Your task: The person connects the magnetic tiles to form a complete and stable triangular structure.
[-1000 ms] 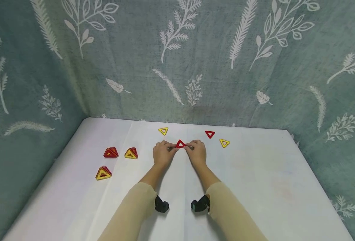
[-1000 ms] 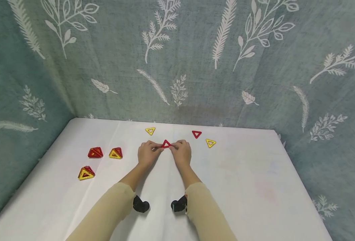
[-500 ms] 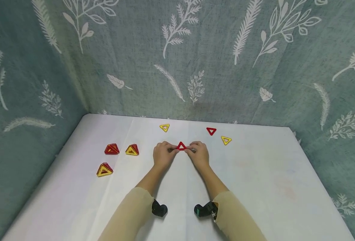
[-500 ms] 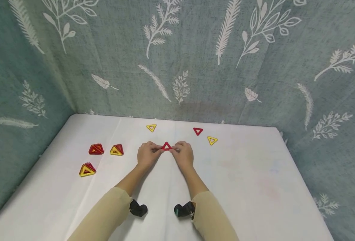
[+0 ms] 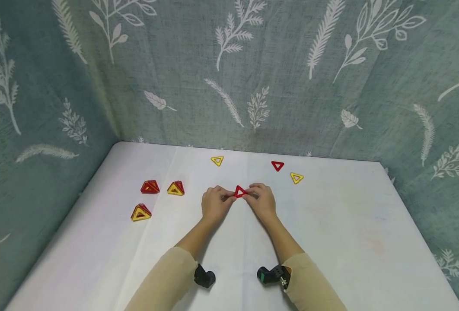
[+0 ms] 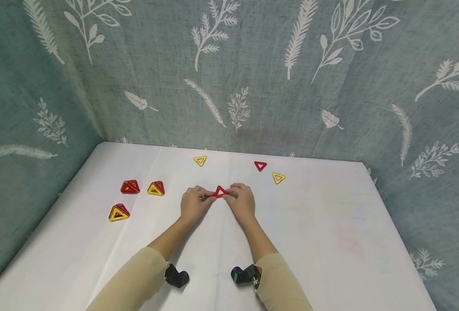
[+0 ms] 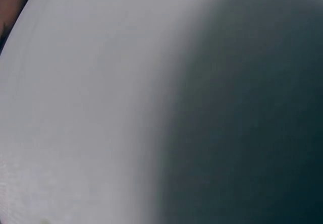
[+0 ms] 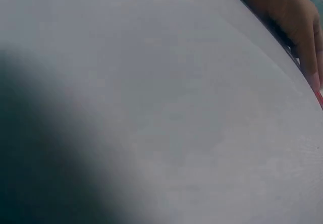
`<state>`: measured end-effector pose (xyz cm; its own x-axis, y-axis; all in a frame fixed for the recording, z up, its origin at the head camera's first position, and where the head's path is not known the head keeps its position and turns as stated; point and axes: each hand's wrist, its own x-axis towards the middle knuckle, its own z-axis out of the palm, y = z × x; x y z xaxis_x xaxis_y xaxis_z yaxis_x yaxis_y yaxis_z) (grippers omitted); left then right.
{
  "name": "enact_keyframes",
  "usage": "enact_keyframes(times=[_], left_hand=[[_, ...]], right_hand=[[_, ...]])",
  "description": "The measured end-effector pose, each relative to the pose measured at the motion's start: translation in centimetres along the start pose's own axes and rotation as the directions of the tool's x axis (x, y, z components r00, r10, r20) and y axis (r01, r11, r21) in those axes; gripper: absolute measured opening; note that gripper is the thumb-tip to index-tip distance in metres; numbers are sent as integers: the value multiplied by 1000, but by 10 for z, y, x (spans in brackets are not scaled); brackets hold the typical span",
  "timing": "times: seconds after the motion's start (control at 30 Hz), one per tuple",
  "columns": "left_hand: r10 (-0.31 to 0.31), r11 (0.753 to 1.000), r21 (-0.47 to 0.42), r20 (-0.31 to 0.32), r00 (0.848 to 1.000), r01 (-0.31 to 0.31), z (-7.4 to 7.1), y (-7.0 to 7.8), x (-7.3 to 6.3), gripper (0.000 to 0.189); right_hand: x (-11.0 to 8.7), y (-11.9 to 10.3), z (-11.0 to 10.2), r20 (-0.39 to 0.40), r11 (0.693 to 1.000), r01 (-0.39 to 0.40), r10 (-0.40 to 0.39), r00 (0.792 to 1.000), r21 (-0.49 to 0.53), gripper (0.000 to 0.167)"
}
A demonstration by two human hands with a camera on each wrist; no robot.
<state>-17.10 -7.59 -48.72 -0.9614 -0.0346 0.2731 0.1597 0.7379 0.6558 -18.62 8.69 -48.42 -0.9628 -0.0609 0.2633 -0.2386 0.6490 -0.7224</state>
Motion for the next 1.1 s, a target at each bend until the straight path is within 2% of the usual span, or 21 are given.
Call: enact_keyframes(times=[0.2, 0.6, 0.83, 1.1], left_hand=[[3, 1000, 15, -2, 1000, -3, -1, 3, -10, 15], [28, 1000, 8, -37, 999, -28, -1, 15, -38, 18], [81, 997, -4, -67, 994, -81, 0, 21, -42, 19], [114, 993, 16, -52, 992, -113, 1, 23, -52, 14]], right_hand=[[-13, -4, -2, 4, 1000, -18, 18, 1000, 3, 15], [-40, -5, -11, -48, 998, -14, 17, 999, 62, 14], [-46, -8, -16, -68, 996, -16, 22, 997, 84, 16], [-64, -10, -21, -54, 991, -69, 75, 996, 114, 16]])
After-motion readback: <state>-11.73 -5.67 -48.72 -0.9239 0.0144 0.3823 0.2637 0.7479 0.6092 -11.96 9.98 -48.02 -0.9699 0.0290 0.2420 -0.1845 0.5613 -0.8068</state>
